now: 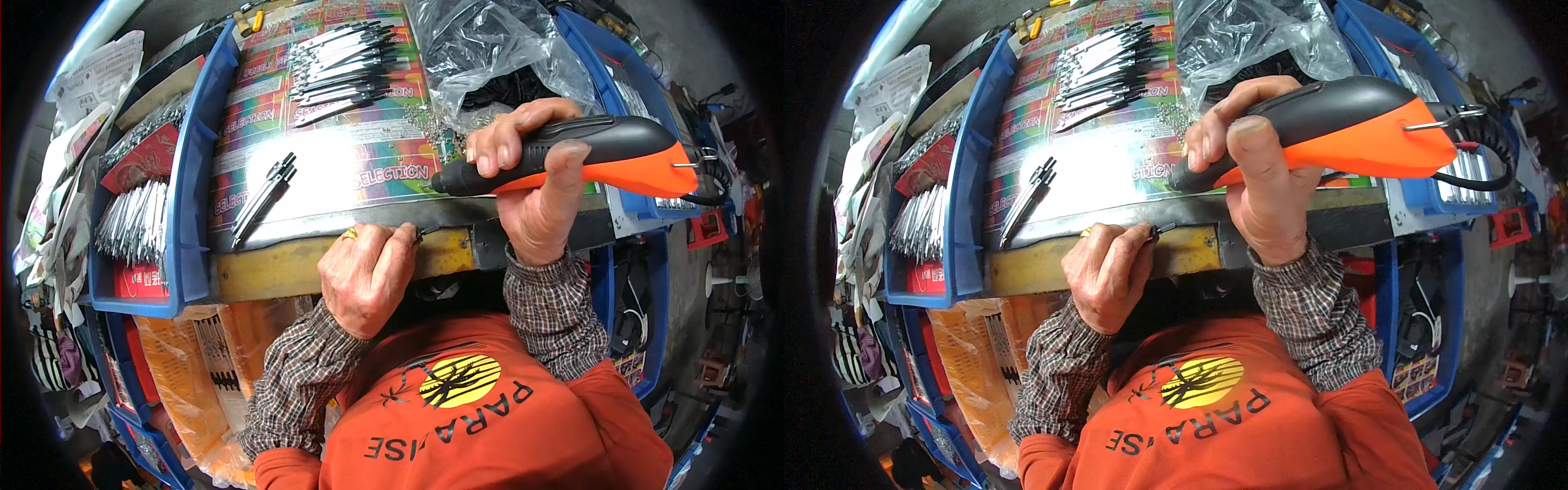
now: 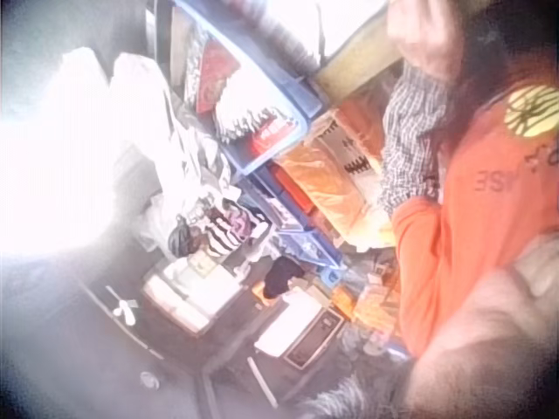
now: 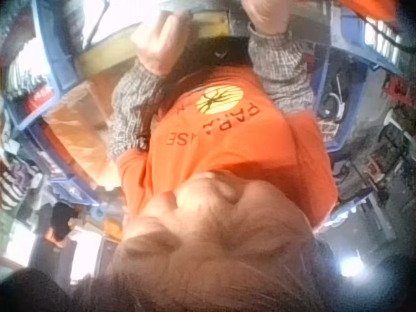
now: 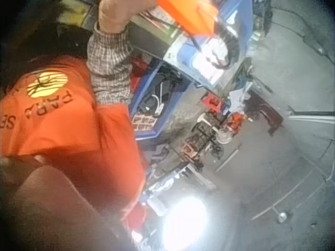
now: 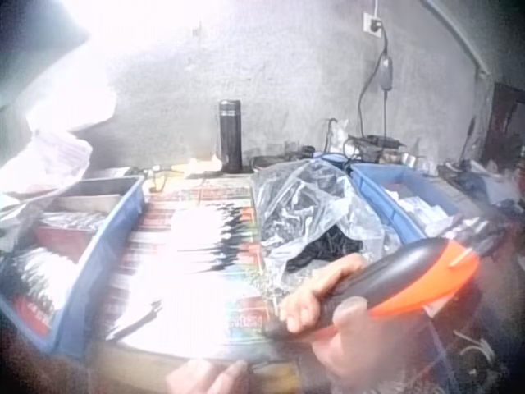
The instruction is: The person fastens plastic pieces onto metal rods using an electric screwdriver, then places the assembled rods into a plastic crate by hand.
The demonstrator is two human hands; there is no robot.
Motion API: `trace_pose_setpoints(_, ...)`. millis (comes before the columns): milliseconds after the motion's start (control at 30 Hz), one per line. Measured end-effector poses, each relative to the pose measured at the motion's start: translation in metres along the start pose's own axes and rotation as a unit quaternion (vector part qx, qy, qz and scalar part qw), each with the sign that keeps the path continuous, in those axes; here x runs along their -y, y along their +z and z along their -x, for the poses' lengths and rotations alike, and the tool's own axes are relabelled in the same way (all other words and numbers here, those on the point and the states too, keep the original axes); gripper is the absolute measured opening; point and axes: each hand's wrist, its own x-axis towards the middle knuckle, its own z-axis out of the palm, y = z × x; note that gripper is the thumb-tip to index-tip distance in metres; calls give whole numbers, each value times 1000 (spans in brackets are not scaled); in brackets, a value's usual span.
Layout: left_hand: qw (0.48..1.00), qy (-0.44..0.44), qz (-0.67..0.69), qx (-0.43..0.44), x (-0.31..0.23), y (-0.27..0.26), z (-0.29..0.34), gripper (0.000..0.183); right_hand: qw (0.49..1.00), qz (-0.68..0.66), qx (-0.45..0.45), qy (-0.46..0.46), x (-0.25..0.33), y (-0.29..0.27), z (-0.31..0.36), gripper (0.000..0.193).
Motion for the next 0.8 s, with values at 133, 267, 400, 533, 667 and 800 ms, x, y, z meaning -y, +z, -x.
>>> trace_pose_setpoints(133,1000,8,12,-24,0,1,0,24,999,-41,25,0,9,3,1,42)
trace_pose_setpoints(267,999,7,16,-35,0,3,1,22,997,-68,35,20,19,8,6,51)
trace_pose_setpoints(400,999,7,10,-41,-1,2,2,20,995,-91,34,24,25,12,9,56)
trace_pose_setpoints(533,999,4,13,-42,-2,2,1,20,994,-96,42,28,26,13,11,55)
trace_pose_setpoints(667,998,5,14,-55,0,3,2,24,994,-99,38,26,26,16,12,54)
trace_pose_setpoints(800,999,20,-4,-33,0,0,0,29,995,-91,39,29,27,15,12,53)
